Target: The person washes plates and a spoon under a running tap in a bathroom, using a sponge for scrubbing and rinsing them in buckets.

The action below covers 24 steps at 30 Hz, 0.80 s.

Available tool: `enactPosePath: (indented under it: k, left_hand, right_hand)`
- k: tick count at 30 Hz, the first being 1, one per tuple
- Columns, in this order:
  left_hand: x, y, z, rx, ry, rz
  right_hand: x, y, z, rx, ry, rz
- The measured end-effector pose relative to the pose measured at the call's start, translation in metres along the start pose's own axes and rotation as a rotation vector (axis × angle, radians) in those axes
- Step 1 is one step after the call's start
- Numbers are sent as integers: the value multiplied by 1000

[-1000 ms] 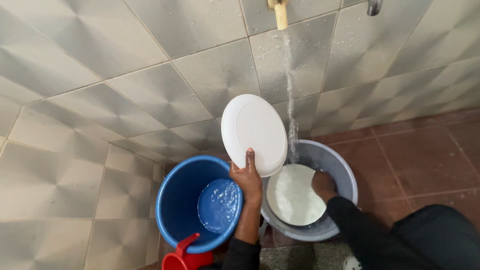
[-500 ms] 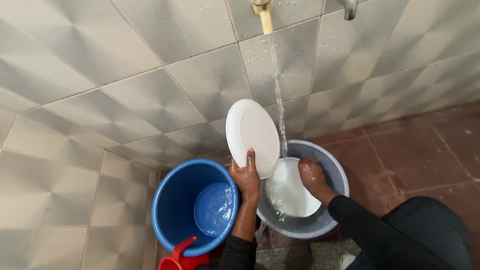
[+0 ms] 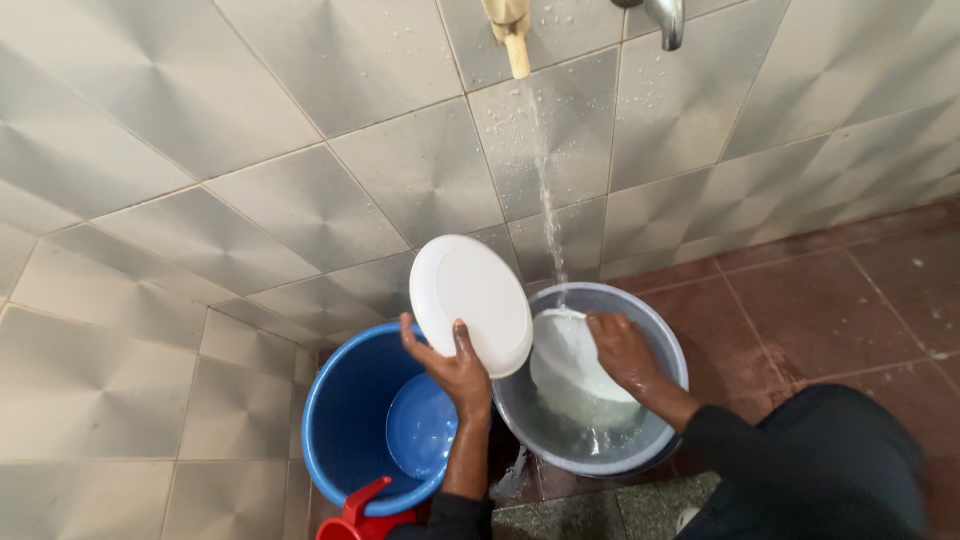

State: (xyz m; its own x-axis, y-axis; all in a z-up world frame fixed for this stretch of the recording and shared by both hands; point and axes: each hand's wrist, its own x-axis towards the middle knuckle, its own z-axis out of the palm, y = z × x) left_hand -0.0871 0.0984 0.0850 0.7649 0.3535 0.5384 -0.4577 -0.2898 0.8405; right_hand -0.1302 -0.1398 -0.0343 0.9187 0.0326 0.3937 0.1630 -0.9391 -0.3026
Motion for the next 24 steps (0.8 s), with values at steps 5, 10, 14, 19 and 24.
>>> enactPosePath:
  k: [5, 10, 14, 19, 24]
  left_hand:
    - [6, 13, -11, 78, -62, -120]
    - [21, 26, -13, 193, -67, -158]
    - [33, 37, -11, 306, -156, -347]
    - [30, 64, 26, 354, -303, -273]
    - [48, 80, 68, -150, -48, -1024]
  right_hand:
    - [9, 23, -20, 219, 180, 391]
    - [38, 54, -1, 441, 272, 801]
    - [69, 47, 5, 840, 238, 1107]
    - [104, -1, -38, 677, 228, 1084]
    - [127, -56, -132, 534, 218, 924]
